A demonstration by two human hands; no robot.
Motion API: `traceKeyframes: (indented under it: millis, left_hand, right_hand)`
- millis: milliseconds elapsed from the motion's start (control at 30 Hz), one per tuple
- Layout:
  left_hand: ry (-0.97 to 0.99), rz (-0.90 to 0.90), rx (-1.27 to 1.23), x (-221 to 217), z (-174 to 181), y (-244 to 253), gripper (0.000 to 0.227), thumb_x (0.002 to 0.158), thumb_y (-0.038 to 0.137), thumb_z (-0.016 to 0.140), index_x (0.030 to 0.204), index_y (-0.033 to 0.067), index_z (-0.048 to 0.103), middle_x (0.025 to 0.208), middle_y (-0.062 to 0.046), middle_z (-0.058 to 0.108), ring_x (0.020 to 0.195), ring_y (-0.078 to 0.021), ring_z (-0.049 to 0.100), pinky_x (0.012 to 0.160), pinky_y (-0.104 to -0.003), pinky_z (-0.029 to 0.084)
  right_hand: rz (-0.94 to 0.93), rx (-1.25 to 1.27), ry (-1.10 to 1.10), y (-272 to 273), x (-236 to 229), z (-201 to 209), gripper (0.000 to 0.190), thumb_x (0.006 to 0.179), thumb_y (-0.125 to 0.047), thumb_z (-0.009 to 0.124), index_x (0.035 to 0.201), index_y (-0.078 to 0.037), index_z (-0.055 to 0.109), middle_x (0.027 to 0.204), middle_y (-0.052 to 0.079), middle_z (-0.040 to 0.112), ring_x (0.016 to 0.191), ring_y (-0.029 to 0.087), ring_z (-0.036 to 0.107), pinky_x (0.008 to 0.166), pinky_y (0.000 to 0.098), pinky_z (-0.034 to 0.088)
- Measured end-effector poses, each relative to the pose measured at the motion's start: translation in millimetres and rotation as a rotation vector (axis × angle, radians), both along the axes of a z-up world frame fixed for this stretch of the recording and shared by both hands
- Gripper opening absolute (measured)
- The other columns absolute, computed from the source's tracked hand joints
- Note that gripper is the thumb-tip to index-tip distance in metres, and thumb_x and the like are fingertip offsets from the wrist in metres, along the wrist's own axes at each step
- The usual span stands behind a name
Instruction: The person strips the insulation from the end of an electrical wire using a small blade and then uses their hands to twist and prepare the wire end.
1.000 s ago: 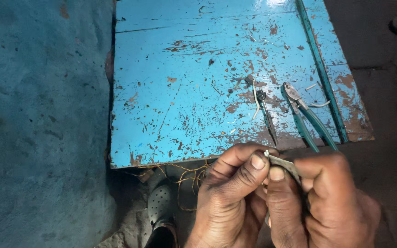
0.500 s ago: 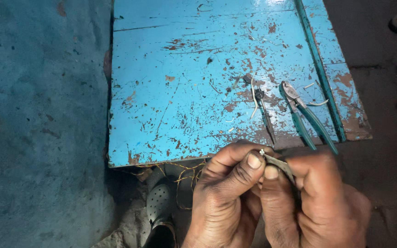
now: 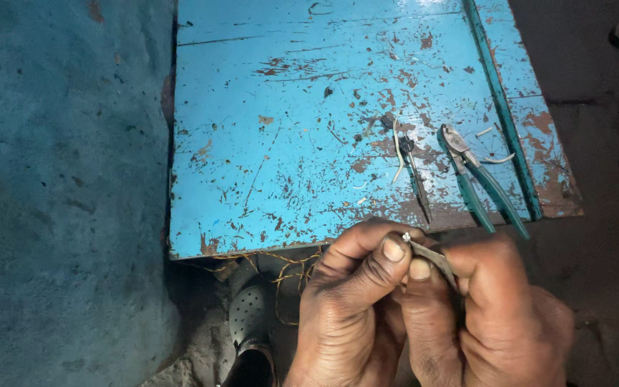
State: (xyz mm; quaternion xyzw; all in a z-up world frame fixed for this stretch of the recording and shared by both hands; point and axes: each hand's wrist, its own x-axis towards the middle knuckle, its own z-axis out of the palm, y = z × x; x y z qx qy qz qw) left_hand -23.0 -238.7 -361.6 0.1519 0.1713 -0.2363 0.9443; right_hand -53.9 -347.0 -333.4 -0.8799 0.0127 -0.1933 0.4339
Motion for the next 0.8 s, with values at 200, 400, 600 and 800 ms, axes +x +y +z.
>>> traceKeyframes:
  millis: [200,400,600,800]
  left_hand:
    - [0.036,0.016,-0.012,-0.6,-1.5,0.6,0.008,0.094,0.005,0.069,0.101,-0.0003,0.071,0.093,-0.012,0.075,0.086,-0.0197,0.071,0.08,-0.033,0.058]
    - [-0.025,0.052,0.043,-0.3,-3.5,1.7,0.009,0.095,0.005,0.069,0.1,-0.0019,0.071,0.094,-0.012,0.075,0.087,-0.0191,0.07,0.083,-0.033,0.057]
    - [-0.057,0.027,-0.002,1.0,2.7,8.9,0.008,0.096,0.006,0.068,0.1,-0.0008,0.07,0.096,-0.012,0.074,0.088,-0.0185,0.069,0.084,-0.033,0.056]
    - [-0.104,0.055,-0.105,5.2,-2.1,4.3,0.013,0.101,0.008,0.066,0.104,-0.0039,0.069,0.09,-0.01,0.069,0.086,-0.0172,0.065,0.085,-0.031,0.055]
  right_hand:
    - [0.004,-0.035,0.013,1.4,0.2,0.6,0.016,0.1,-0.019,0.066,0.096,-0.004,0.061,0.074,0.002,0.075,0.073,0.005,0.072,0.062,0.0207,0.058]
    - [-0.048,-0.009,0.001,13.3,-3.5,-1.0,0.016,0.1,-0.017,0.067,0.093,-0.004,0.06,0.076,0.004,0.07,0.071,0.005,0.071,0.062,0.0236,0.057]
    - [-0.084,-0.002,0.053,16.5,-3.6,3.8,0.016,0.099,-0.015,0.068,0.094,-0.002,0.058,0.079,0.004,0.077,0.076,0.005,0.078,0.066,0.0218,0.061]
    - [-0.146,0.095,-0.068,25.4,2.5,3.3,0.009,0.1,-0.003,0.064,0.098,0.003,0.058,0.096,0.013,0.079,0.089,0.013,0.076,0.082,0.0269,0.062]
